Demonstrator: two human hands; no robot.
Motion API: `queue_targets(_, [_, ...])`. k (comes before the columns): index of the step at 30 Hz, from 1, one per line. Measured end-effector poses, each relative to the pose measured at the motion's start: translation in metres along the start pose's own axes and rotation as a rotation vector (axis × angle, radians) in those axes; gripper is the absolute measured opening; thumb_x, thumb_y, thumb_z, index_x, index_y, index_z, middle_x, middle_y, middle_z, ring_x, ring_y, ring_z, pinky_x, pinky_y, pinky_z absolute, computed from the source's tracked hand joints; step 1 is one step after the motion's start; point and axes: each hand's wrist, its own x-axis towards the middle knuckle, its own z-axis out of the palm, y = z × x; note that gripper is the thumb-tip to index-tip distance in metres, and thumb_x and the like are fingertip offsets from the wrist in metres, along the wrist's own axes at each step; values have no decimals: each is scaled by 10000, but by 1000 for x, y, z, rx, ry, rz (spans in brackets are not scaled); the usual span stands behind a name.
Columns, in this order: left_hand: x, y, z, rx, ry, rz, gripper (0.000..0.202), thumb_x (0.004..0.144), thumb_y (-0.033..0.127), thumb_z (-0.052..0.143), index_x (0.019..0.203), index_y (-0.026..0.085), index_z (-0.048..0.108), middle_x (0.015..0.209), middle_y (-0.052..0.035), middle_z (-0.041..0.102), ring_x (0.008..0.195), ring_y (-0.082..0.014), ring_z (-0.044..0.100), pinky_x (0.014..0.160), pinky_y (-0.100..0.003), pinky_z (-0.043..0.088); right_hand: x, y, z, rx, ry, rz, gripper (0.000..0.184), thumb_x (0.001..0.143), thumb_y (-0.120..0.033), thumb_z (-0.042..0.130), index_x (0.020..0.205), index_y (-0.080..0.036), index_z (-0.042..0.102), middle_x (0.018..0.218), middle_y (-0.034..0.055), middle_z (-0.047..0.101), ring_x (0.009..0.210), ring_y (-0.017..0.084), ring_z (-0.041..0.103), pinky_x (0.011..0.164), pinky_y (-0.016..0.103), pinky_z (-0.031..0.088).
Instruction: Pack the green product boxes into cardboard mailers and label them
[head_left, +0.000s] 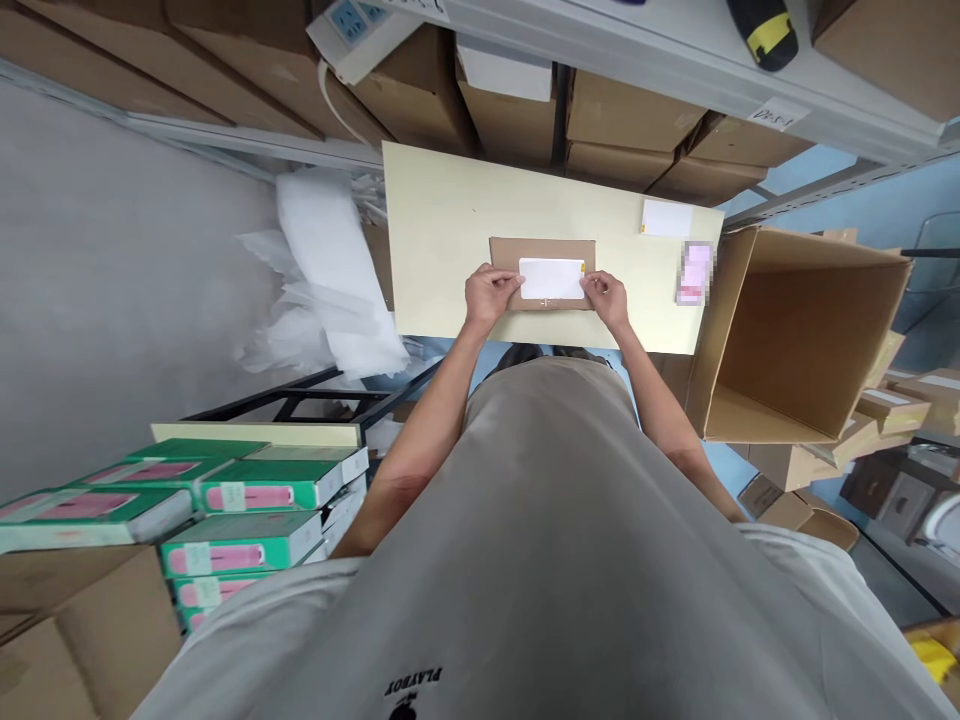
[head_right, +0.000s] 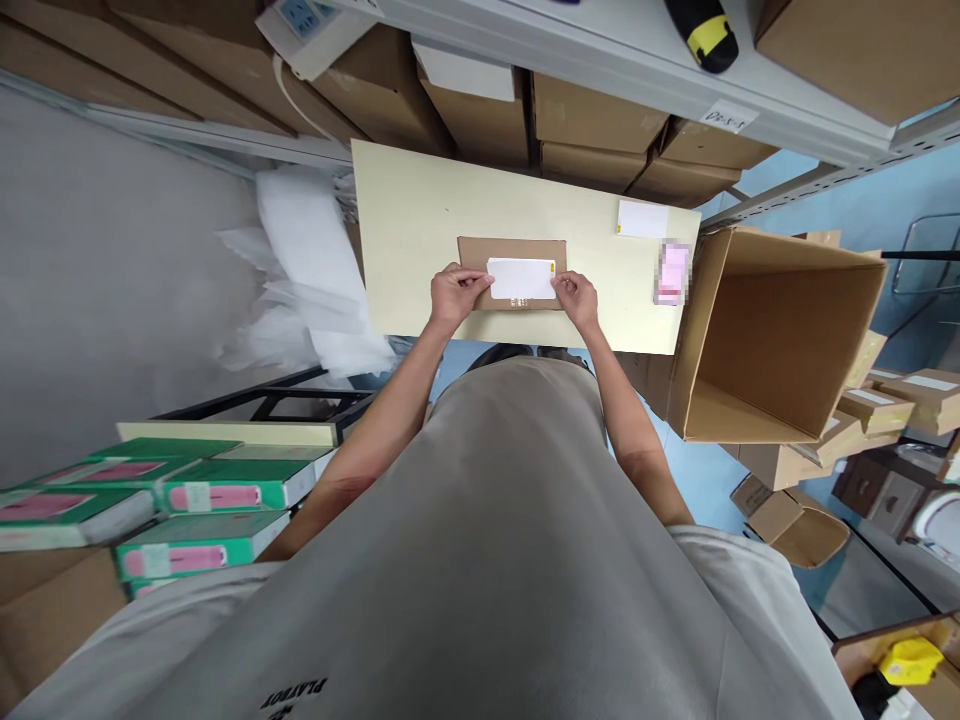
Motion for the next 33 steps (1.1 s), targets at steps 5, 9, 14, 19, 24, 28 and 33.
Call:
queue_targets(5, [-3,-1,1,-1,15,7,29,835,233,898,816,249,882,844,-26,653,807,-201,576,876,-357,523,-4,0,2,-18,33,-8,238,996,-495,753,917,-270,750,784,-36,537,796,200,547,875,349,513])
queue_targets(9, [-7,0,2,22,18,23,35,862,240,881,829,248,874,853,-23,635,809,-203,579,890,-360,524,-8,-1,4,-50,55,-27,178,1015,-435,743,944,-274,765,810,-25,564,797,203,540,891,355,526])
queue_targets(14, [-13,5,1,106,19,60,61,921,259,832,864,250,852,875,-32,622,889,-233,611,961,-378,519,-10,-3,5,-129,53,-66,115,1026,-363,752,972,-262,760,857,-1,591,873,227,581,958,385,531])
queue_targets(19, [-21,11,9,251,42,118,188,871,315,933,876,264,752,947,-75,637,1090,-337,625,1115,-476,466,-9,-5,12,-258,67,-66,330,925,-490,915,999,-270,681,977,48,659,1047,298,627,1006,435,542])
queue_targets(24, [-22,11,21,332,70,91,449,763,388,1036,892,264,624,1187,-158,694,1327,-457,563,1165,-551,413,-4,-6,22,-307,86,4,422,964,-612,869,985,-284,605,1086,81,721,1068,305,663,962,428,542])
queue_targets(28, [-7,6,23,316,125,47,452,860,426,953,789,284,530,984,-111,687,1168,-395,636,1082,-503,463,8,-5,27,-304,135,67,478,1072,-696,702,864,-299,536,933,60,721,967,300,684,893,406,538])
queue_targets(33, [6,8,21,290,163,-14,393,1006,501,810,781,272,582,859,-102,698,1045,-346,699,988,-455,501,12,-12,28,-348,132,97,437,1189,-625,489,977,-278,649,1017,123,771,1064,356,719,994,495,560])
